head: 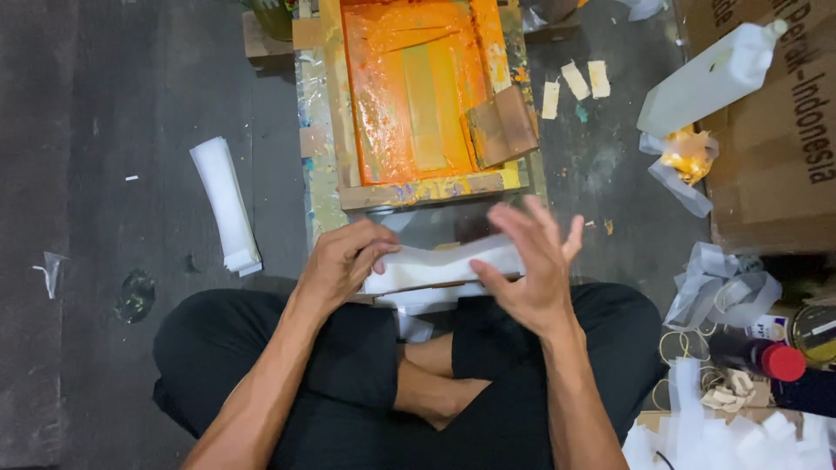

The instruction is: Manually screen printing orange ink onto small white labels using a screen frame and a squeegee.

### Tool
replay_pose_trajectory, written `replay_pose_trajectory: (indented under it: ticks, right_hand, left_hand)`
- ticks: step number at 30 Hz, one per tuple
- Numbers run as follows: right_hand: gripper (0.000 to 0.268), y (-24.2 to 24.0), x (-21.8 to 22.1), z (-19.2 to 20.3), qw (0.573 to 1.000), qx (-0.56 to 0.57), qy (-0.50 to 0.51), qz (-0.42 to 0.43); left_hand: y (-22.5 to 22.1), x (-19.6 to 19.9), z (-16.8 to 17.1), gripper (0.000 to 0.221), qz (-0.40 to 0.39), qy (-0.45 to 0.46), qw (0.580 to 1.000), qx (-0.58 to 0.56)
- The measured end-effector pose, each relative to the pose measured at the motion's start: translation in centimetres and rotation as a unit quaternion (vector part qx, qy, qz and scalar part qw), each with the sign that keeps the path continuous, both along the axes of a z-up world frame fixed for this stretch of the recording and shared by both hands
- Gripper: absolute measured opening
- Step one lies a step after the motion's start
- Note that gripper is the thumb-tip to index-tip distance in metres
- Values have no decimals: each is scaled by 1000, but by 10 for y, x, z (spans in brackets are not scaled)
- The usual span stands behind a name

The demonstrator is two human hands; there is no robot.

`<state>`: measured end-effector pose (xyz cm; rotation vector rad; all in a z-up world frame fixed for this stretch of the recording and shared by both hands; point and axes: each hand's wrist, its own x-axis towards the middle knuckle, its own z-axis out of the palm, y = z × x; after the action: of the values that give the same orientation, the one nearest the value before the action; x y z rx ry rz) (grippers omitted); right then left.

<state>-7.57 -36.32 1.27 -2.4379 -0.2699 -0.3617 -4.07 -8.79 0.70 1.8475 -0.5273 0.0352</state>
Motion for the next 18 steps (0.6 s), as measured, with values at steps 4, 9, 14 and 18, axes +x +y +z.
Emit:
replay_pose_trajectory:
  ticks: [4,9,14,18]
  right_hand:
    - [58,33,11,42,990,38,-25,135]
    - [23,44,19,38,986,37,66,149]
    - [17,1,9,33,985,100,127,57]
    - [15,-22,-3,8,978,140,150,-38]
  left_hand:
    - [-6,2,-12,13,0,-37,998,-44]
    - [14,13,-20,15,76,-28,994,-77]
    - [41,15,-4,5,212,38,973,-85]
    - [40,17,-7,3,230,40,969,-84]
